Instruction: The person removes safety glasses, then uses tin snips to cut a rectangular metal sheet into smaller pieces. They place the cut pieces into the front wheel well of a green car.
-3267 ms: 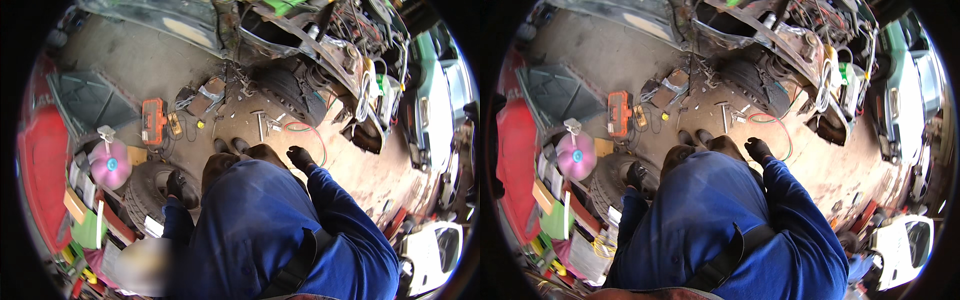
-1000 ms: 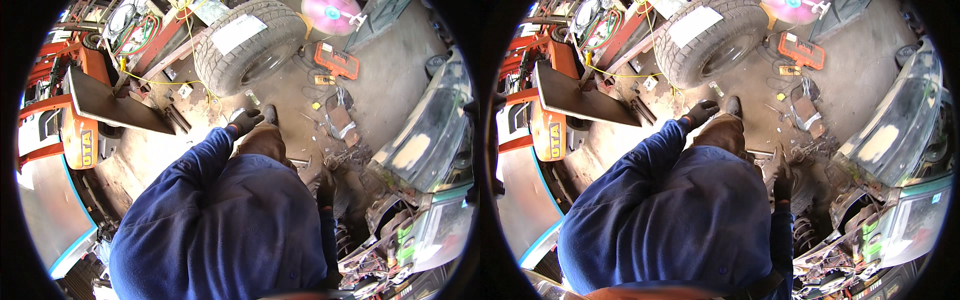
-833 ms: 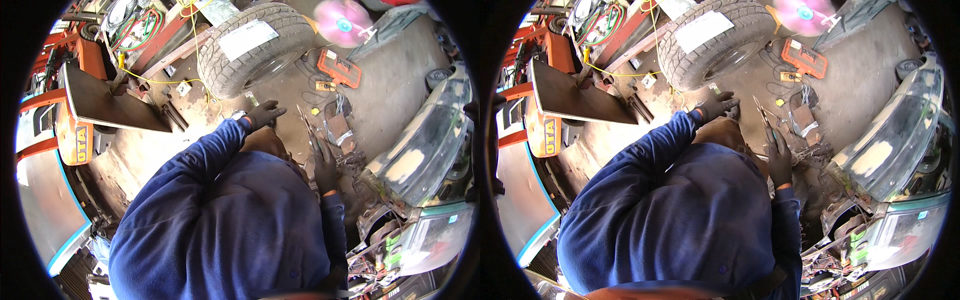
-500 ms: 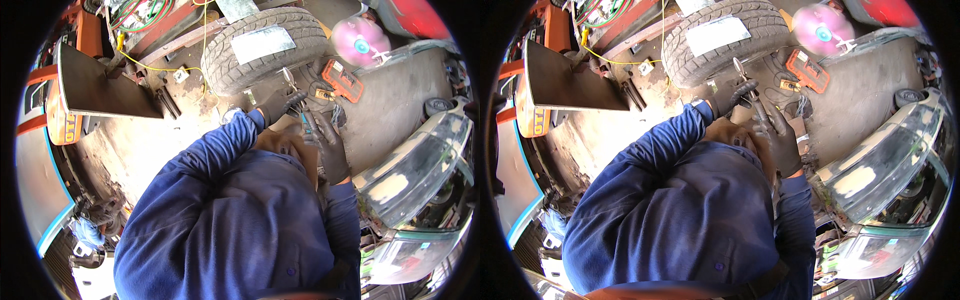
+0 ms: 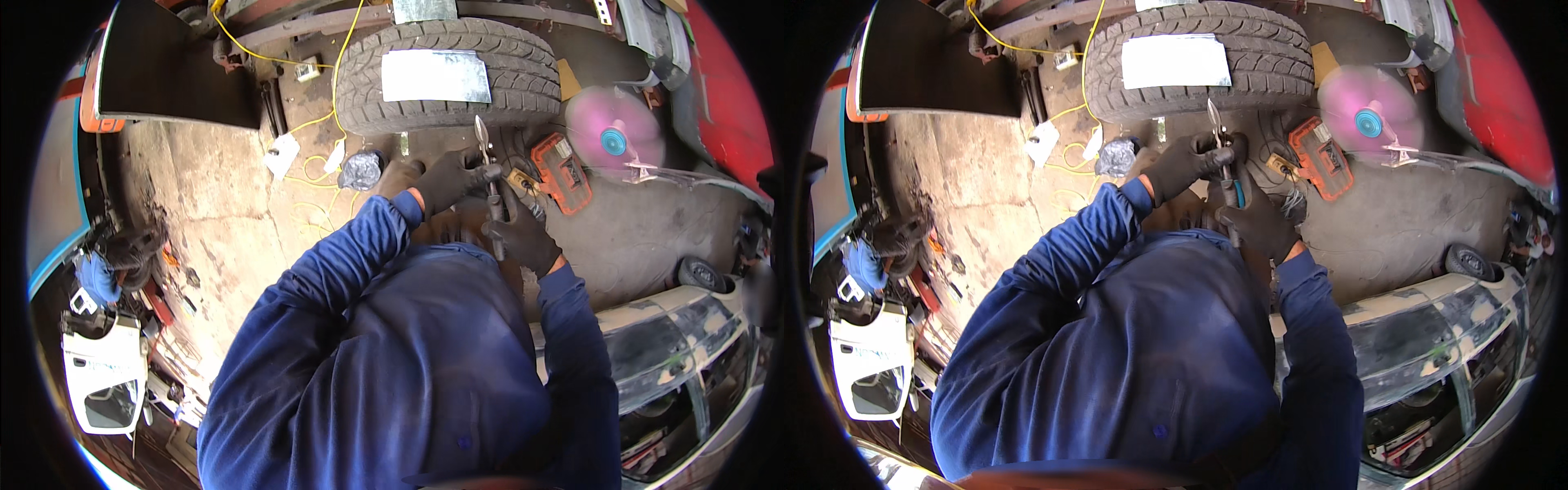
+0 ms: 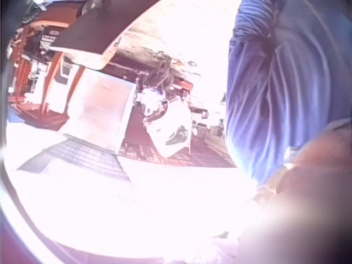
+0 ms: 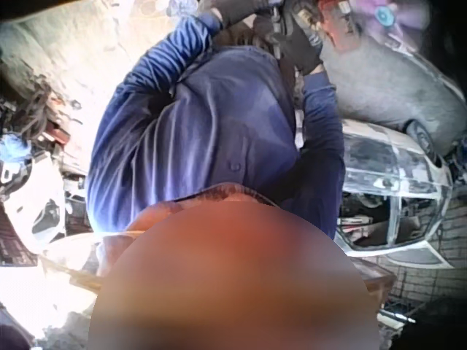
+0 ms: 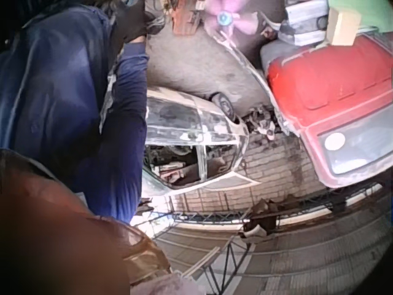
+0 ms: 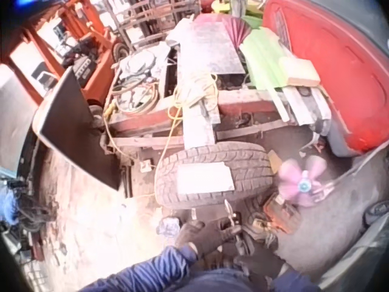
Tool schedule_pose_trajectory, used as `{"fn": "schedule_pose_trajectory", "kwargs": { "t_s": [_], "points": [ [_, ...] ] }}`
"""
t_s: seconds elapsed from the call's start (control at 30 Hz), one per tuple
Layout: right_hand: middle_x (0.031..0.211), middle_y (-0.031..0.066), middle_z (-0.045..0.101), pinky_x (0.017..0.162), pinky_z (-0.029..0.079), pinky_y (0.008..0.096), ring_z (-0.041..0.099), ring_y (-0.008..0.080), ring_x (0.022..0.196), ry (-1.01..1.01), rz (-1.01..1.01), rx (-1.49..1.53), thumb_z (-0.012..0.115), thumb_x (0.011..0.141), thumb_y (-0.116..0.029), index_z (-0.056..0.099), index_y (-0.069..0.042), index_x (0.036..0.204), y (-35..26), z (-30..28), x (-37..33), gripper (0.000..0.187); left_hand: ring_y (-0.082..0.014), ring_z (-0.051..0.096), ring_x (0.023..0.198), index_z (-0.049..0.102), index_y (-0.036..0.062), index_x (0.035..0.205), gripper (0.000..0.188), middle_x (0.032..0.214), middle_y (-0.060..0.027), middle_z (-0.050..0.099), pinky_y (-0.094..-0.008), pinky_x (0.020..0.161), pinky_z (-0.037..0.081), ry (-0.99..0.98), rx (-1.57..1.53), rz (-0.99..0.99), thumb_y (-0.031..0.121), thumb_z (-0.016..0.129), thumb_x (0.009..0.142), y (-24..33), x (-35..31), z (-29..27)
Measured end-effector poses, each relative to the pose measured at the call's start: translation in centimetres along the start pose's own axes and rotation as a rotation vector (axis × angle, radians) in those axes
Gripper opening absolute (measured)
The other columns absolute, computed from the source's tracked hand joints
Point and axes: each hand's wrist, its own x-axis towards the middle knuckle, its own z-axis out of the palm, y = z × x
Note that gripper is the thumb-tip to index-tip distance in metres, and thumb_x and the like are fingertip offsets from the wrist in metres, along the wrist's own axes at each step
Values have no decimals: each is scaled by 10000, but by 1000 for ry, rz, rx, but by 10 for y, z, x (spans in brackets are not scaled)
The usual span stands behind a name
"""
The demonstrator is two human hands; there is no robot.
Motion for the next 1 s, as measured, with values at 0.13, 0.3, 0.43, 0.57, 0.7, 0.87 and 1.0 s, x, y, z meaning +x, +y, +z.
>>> {"fn": "schedule_pose_trajectory", "kwargs": {
  "t_s": [0.13,0.3,0.43,0.57,0.7,0.87,1.0],
  "points": [
    [1176,29,632,891,547,315,605,120,1012,136,-93,12,713,962,-131,397,-39,1692,21,-36,22,801,-152,722,1061,670,0,1417,531,1245,-100,769,-343,946,609,247,-322,17,440,699,1120,-21,24,-2],
    [1176,55,648,903,562,320,654,137,1019,201,-293,-218,677,987,-103,510,-12,1540,-6,-88,69,584,-147,734,1043,640,32,1432,412,1259,-80,744,-339,914,631,437,-580,-1,354,589,1180,-40,37,-38],
    [1167,83,677,932,598,328,726,175,1040,45,-256,57,653,1011,-96,534,-14,1485,-46,-97,133,496,-163,716,1033,587,15,1468,369,1214,-68,694,-342,912,633,444,-292,166,262,522,1202,-53,36,-56],
    [1032,37,638,771,528,297,599,106,878,37,-239,79,703,946,-78,596,-10,1402,-74,-93,163,474,-185,739,1064,596,-14,1458,397,1316,-109,725,-355,913,640,468,-766,8,284,498,1215,-53,46,-62],
    [1037,42,644,766,536,306,605,116,860,46,-161,-21,714,951,-108,591,-9,1429,-88,-86,174,503,-183,750,1056,619,-10,1430,420,1304,-113,738,-354,884,639,518,-691,27,331,497,1218,-47,45,-60],
    [1047,80,673,827,619,353,722,188,909,-19,-47,200,691,972,-111,540,8,1481,-89,-85,177,544,-189,757,1063,620,-27,1420,437,1303,-121,738,-352,883,638,546,-752,-17,337,479,1224,-48,45,-61],
    [1074,162,714,893,655,455,768,287,973,-116,-69,458,637,1013,-105,493,21,1520,-87,-79,169,542,-205,760,1065,609,-36,1425,445,1315,-130,740,-342,891,634,413,-574,214,342,486,1223,-50,46,-70]
  ]
}}
